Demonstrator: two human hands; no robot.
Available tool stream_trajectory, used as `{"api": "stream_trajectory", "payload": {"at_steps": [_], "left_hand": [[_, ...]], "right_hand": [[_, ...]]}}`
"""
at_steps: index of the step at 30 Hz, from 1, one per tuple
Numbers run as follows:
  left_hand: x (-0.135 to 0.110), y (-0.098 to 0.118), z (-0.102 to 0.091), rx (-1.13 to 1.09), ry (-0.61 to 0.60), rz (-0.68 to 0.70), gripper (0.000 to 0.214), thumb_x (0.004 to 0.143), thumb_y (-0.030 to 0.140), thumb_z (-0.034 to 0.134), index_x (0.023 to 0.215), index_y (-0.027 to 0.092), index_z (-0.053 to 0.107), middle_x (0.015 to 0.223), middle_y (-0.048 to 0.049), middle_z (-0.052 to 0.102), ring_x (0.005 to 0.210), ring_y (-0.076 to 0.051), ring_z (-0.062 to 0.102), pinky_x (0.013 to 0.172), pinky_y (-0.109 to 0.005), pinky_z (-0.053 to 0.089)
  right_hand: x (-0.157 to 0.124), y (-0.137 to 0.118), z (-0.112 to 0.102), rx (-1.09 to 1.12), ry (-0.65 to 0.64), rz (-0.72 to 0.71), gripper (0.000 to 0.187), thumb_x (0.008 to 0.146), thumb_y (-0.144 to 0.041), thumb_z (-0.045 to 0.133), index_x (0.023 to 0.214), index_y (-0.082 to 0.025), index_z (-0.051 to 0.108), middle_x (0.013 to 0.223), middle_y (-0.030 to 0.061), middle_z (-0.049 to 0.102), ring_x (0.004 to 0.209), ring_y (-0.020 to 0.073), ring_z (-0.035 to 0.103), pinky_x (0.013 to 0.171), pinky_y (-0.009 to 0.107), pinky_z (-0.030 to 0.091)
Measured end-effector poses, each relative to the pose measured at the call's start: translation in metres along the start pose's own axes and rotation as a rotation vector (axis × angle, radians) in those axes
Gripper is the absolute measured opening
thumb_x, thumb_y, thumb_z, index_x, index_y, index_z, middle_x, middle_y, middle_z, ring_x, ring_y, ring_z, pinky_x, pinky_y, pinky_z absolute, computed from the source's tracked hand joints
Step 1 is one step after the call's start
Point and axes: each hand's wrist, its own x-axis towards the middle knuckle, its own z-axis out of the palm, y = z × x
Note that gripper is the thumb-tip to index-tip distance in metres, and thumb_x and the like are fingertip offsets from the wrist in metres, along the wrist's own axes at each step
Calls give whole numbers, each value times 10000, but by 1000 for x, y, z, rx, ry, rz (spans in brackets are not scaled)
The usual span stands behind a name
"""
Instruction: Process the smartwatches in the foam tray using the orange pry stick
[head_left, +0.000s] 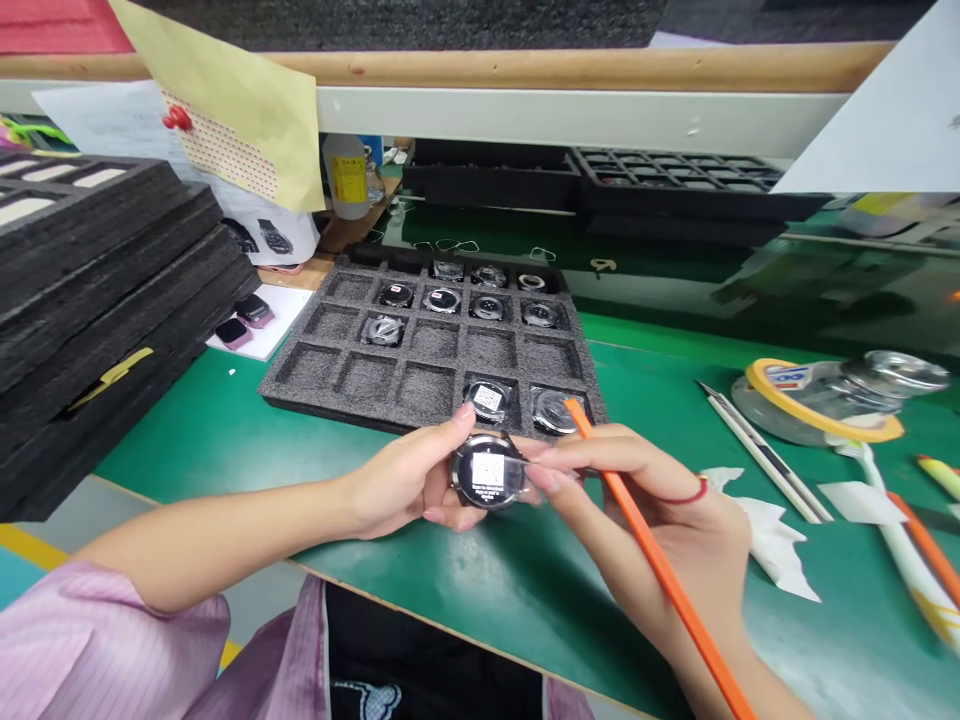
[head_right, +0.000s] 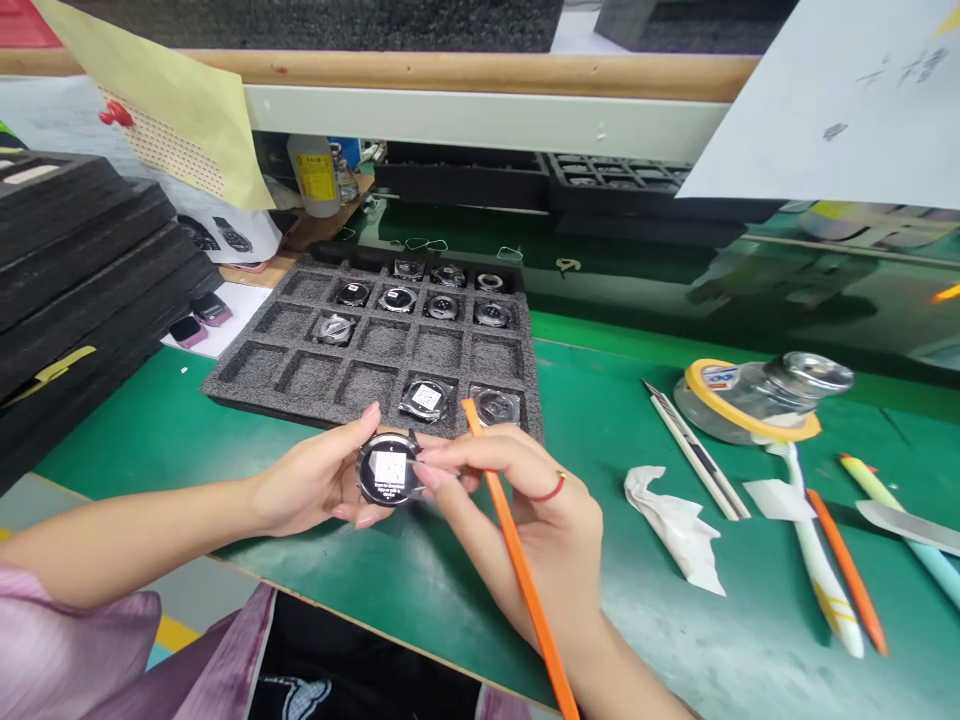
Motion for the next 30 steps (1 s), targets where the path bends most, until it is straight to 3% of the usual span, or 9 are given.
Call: {"api": "stream_trajectory", "payload": {"at_steps": [4,8,11,13,17,22,30], "left_hand": [[0,-1,0,11,23,-18,699,931,702,467,1223,105,685,725,-22,605,452,-54,367,460,-231,219],[1,-2,2,35,53,-1,685,864,738,549,1055,96,694,720,-14,582,429,-50,387,420,-224,222],[0,-1,5,62,108,-2,644,833,752,582,972,127,645,700,6,550,431,-59,417,396,-207,224],[-1,-1,6,83,140,-10,632,805,769,606,937,151,610,716,16,539,461,-58,427,400,-188,247],[-2,-1,7,160,153,-7,644,758,805,621,847,171,550,720,35,511,465,-43,374,397,-179,245],[-1,-2,6,174,98,59,626,845,786,521,845,161,555,775,-7,588,443,-32,326,395,-202,199],[-2,-5,4,172,146,103,574,845,723,605,925,156,552,761,-2,578,462,-35,359,410,-193,238]], "right_hand": [[-4,1,0,-24,-91,-125,210,827,-91,744,909,-283,714,790,-17,745,807,190,722,769,352,587],[-4,3,4,-206,-82,-218,234,832,-105,743,978,-282,698,763,-10,708,680,169,656,689,351,559],[-5,4,7,-304,-26,-269,374,825,-124,765,1154,-281,677,796,2,666,672,156,619,656,321,554],[-7,4,9,-279,-89,-288,483,830,-172,786,1276,-281,635,810,4,648,693,160,626,664,314,566],[-10,5,11,-210,-224,-258,594,812,-279,823,1358,-300,589,840,4,661,722,173,657,667,315,588],[-8,4,8,-149,-211,-189,589,784,-255,847,1325,-304,619,851,1,677,729,166,659,685,306,598],[-8,3,7,-133,-150,-174,609,762,-314,866,1325,-305,636,932,44,743,821,218,712,671,332,610]]}}
